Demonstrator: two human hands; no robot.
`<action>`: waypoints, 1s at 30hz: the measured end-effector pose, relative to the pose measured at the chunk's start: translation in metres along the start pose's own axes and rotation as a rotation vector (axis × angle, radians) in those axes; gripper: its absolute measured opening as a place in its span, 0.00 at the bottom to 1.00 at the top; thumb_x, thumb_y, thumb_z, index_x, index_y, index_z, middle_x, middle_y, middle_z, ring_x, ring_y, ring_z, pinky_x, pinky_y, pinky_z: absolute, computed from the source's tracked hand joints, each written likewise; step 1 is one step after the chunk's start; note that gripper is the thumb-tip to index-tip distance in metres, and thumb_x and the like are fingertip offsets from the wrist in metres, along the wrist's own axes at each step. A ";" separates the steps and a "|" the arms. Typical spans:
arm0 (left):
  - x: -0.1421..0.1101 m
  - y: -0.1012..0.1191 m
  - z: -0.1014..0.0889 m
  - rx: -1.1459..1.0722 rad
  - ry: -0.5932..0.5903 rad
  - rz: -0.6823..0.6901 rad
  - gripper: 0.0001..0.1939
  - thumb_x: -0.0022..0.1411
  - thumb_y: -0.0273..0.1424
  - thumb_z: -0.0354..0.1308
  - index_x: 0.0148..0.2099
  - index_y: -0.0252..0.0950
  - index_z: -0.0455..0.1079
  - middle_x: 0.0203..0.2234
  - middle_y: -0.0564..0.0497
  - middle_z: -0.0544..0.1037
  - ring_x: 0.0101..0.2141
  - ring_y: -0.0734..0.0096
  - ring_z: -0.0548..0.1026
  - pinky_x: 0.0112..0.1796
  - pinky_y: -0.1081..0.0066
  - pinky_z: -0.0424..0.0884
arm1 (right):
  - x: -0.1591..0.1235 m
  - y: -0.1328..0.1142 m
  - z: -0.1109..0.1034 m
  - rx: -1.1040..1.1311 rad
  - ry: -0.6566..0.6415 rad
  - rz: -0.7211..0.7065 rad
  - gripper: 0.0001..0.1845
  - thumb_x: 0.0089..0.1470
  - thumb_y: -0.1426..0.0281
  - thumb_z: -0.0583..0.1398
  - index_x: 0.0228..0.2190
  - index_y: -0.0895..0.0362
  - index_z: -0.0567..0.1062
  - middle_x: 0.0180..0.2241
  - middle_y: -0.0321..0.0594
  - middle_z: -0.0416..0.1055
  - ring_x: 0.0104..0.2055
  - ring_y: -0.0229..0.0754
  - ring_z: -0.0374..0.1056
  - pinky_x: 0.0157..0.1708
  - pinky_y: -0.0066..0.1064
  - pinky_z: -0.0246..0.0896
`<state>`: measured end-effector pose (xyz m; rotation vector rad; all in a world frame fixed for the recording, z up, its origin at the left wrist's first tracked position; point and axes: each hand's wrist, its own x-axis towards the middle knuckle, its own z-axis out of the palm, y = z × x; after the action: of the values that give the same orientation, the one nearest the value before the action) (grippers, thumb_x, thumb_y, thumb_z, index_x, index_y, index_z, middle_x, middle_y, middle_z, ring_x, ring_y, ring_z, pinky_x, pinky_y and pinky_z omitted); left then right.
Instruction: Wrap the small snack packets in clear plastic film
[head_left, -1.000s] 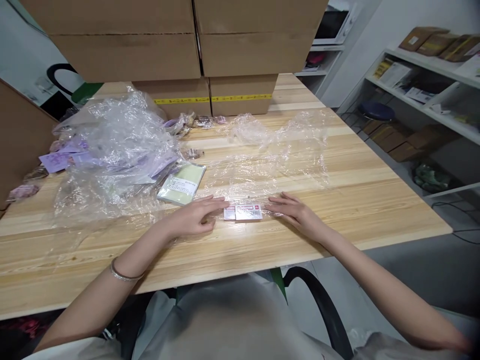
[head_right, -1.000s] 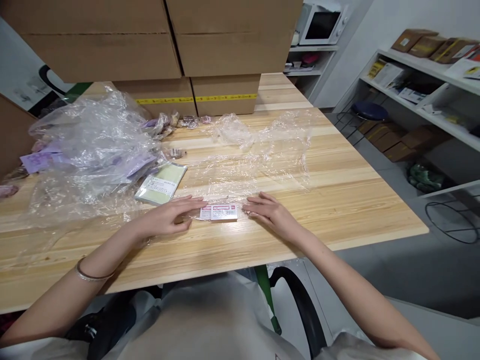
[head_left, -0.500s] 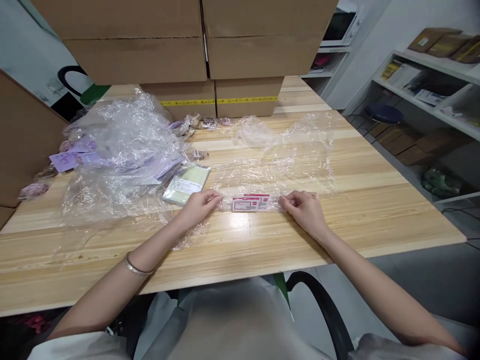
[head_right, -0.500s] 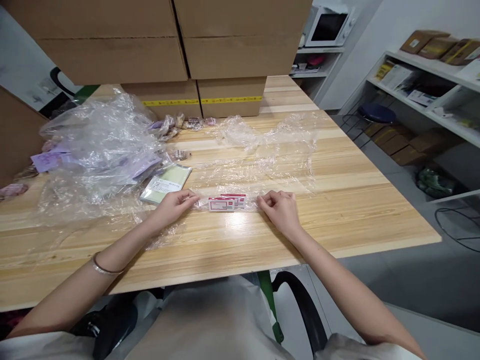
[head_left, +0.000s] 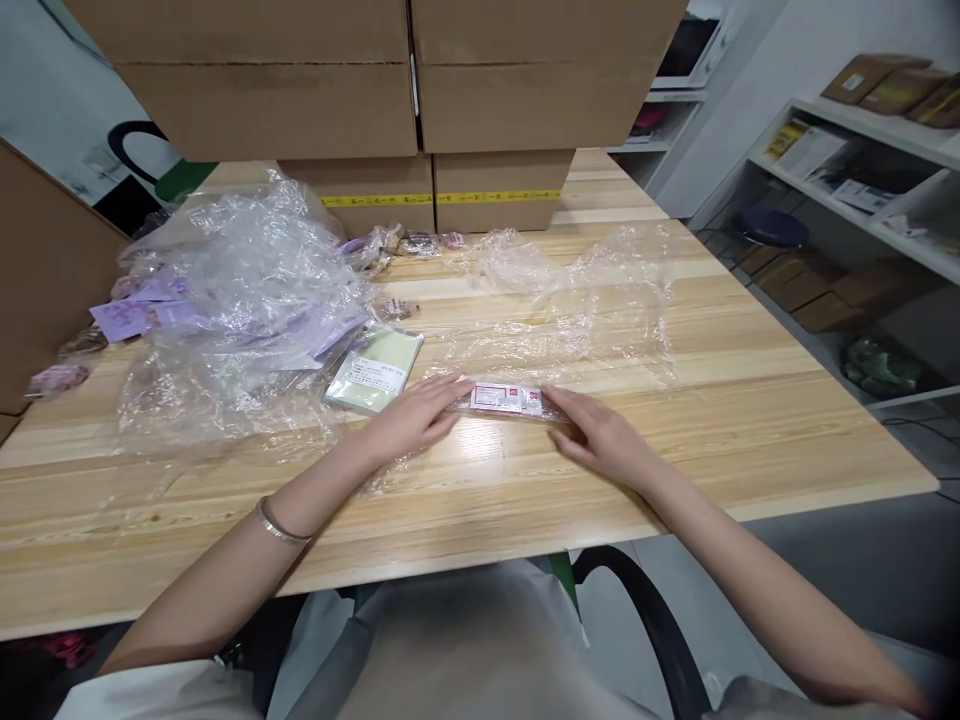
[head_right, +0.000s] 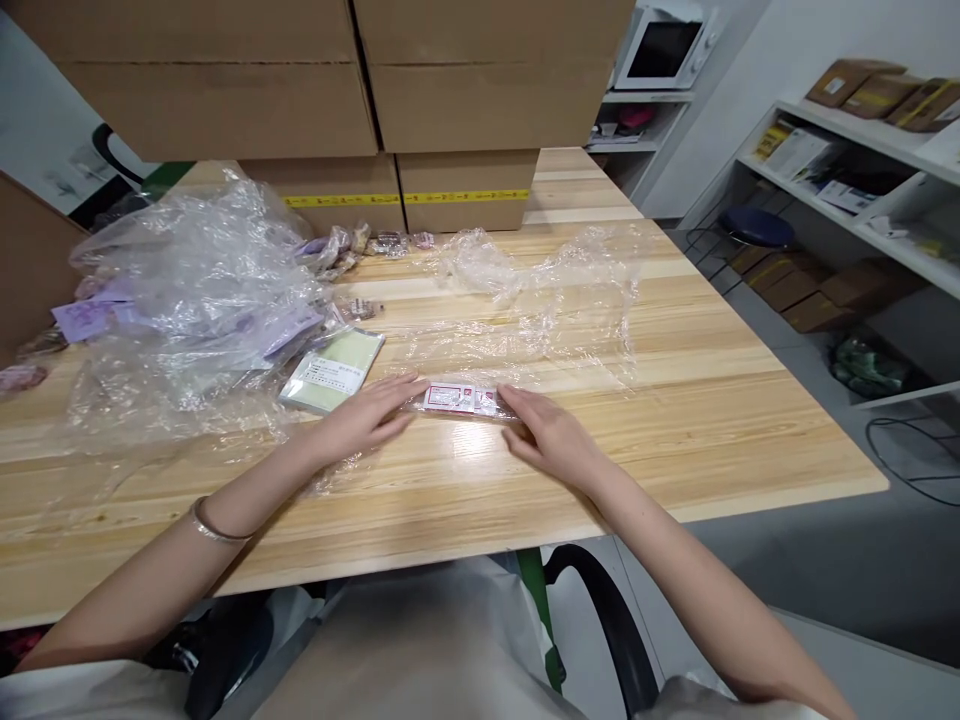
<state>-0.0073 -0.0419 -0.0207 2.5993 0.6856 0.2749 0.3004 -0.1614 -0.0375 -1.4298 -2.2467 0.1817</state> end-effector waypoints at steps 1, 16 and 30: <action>0.002 -0.003 0.000 -0.026 0.004 -0.012 0.24 0.72 0.37 0.47 0.67 0.40 0.59 0.64 0.45 0.66 0.65 0.57 0.61 0.62 0.51 0.60 | 0.001 0.002 0.001 0.007 0.004 0.020 0.28 0.63 0.67 0.54 0.64 0.54 0.61 0.59 0.50 0.69 0.59 0.51 0.68 0.56 0.49 0.66; 0.013 0.019 -0.017 -0.018 0.070 -0.354 0.19 0.73 0.40 0.43 0.42 0.38 0.74 0.31 0.47 0.81 0.33 0.59 0.79 0.36 0.65 0.70 | 0.027 0.021 -0.001 0.148 0.042 0.530 0.24 0.61 0.51 0.54 0.21 0.53 0.70 0.19 0.36 0.70 0.24 0.42 0.66 0.29 0.34 0.58; 0.006 0.002 -0.004 0.046 0.077 0.156 0.23 0.69 0.44 0.53 0.61 0.39 0.65 0.57 0.42 0.73 0.56 0.56 0.71 0.55 0.56 0.68 | 0.007 0.022 -0.008 0.096 -0.008 -0.019 0.24 0.63 0.63 0.57 0.59 0.51 0.67 0.56 0.44 0.72 0.61 0.50 0.64 0.57 0.46 0.62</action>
<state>-0.0024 -0.0390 -0.0161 2.7029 0.5207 0.4141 0.3196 -0.1464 -0.0363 -1.3593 -2.2260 0.2863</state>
